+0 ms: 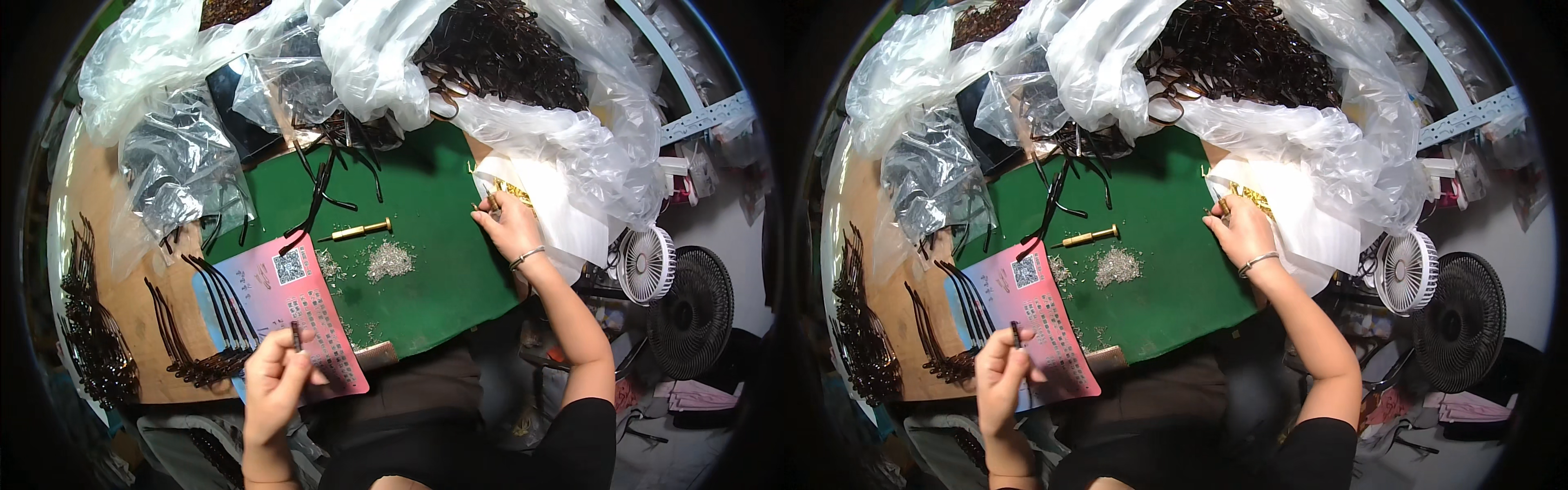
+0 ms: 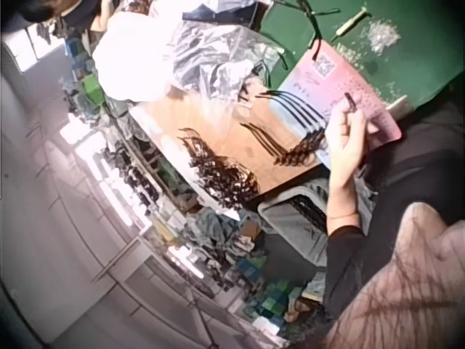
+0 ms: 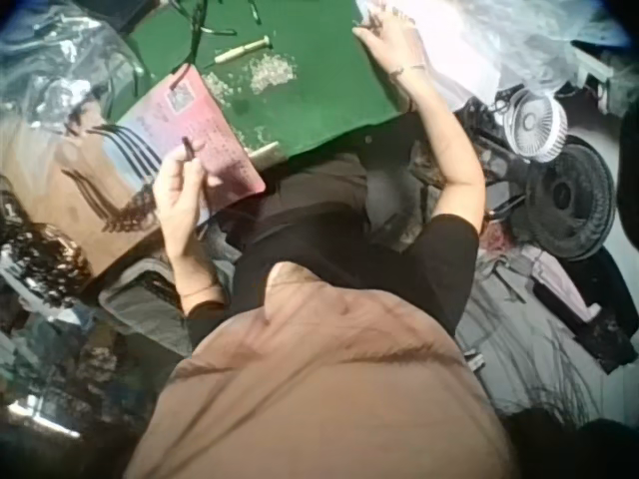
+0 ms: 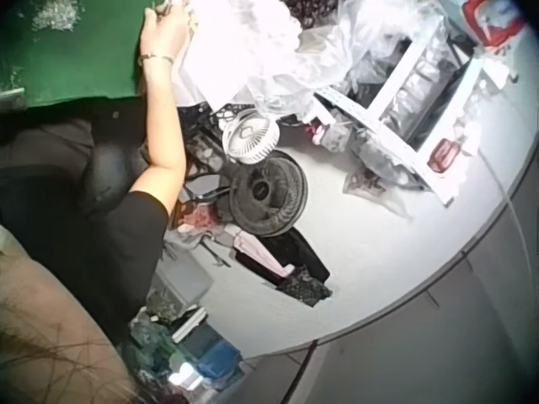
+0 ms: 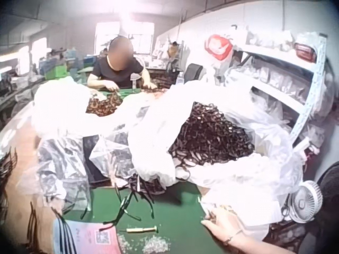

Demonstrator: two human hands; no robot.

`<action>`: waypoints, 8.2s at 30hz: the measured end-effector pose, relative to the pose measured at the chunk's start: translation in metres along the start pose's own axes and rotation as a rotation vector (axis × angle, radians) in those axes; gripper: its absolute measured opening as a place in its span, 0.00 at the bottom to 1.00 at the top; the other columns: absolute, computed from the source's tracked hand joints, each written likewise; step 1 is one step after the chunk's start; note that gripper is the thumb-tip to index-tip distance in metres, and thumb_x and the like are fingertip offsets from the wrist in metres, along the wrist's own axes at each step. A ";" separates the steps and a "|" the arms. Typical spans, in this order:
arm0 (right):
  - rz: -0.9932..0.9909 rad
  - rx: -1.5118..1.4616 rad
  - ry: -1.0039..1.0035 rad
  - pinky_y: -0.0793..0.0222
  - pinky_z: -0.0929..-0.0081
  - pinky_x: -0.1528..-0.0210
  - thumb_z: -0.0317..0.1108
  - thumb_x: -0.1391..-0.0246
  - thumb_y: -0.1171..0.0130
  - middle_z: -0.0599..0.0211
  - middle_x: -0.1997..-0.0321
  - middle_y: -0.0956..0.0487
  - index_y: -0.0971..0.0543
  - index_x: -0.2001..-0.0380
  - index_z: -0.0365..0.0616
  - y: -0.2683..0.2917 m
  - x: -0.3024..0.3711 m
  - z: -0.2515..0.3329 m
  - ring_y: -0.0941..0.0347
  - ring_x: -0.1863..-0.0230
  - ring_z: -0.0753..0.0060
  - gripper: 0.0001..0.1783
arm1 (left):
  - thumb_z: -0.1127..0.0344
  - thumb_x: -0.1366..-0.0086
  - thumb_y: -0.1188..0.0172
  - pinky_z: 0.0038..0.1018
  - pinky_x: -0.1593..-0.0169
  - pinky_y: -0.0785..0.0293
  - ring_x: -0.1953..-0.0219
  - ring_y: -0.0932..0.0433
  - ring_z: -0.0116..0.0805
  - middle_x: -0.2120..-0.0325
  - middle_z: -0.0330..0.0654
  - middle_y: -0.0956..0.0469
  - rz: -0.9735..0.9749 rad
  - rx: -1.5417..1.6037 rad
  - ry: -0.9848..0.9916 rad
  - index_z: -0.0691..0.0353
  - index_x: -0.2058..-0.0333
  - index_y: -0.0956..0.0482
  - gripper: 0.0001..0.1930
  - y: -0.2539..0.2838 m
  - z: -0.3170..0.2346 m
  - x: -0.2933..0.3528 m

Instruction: The person assembles eyeglasses by inserting small metal pins into the temples and frame using a brass tool. They repeatedly pick up frames, insert pins, and place the assembled glasses on a pink card on the table.

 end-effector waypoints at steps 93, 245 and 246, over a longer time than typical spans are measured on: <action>0.764 -0.173 0.550 0.26 0.67 0.77 0.29 0.50 0.47 0.55 0.68 0.34 0.33 0.55 0.42 -0.081 0.122 0.126 0.28 0.78 0.54 0.17 | 0.79 0.42 0.47 0.24 0.74 0.28 0.78 0.23 0.32 0.73 0.48 0.22 -0.234 -0.411 -0.152 0.69 0.58 0.28 0.12 -0.037 0.075 -0.006; 1.108 -0.705 0.417 0.35 0.78 0.71 0.30 0.54 0.36 0.66 0.75 0.25 0.23 0.76 0.38 -0.044 0.089 0.124 0.28 0.73 0.74 0.07 | 0.68 0.34 0.51 0.13 0.79 0.41 0.84 0.38 0.16 0.69 0.43 0.21 0.553 0.475 0.449 0.67 0.57 0.31 0.10 -0.056 0.040 0.005; 1.144 -0.754 0.374 0.35 0.79 0.70 0.29 0.54 0.36 0.68 0.74 0.25 0.23 0.76 0.38 -0.044 0.091 0.121 0.29 0.73 0.75 0.06 | 0.69 0.34 0.51 0.14 0.79 0.40 0.84 0.37 0.16 0.68 0.42 0.21 0.577 0.464 0.388 0.66 0.57 0.31 0.09 -0.059 0.041 0.007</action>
Point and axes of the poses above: each hand's wrist, its own x-axis away from the middle knuckle, its own y-axis out of the back of the hand, z = x × y, the point moved 4 cm from there along -x, towards the middle knuckle
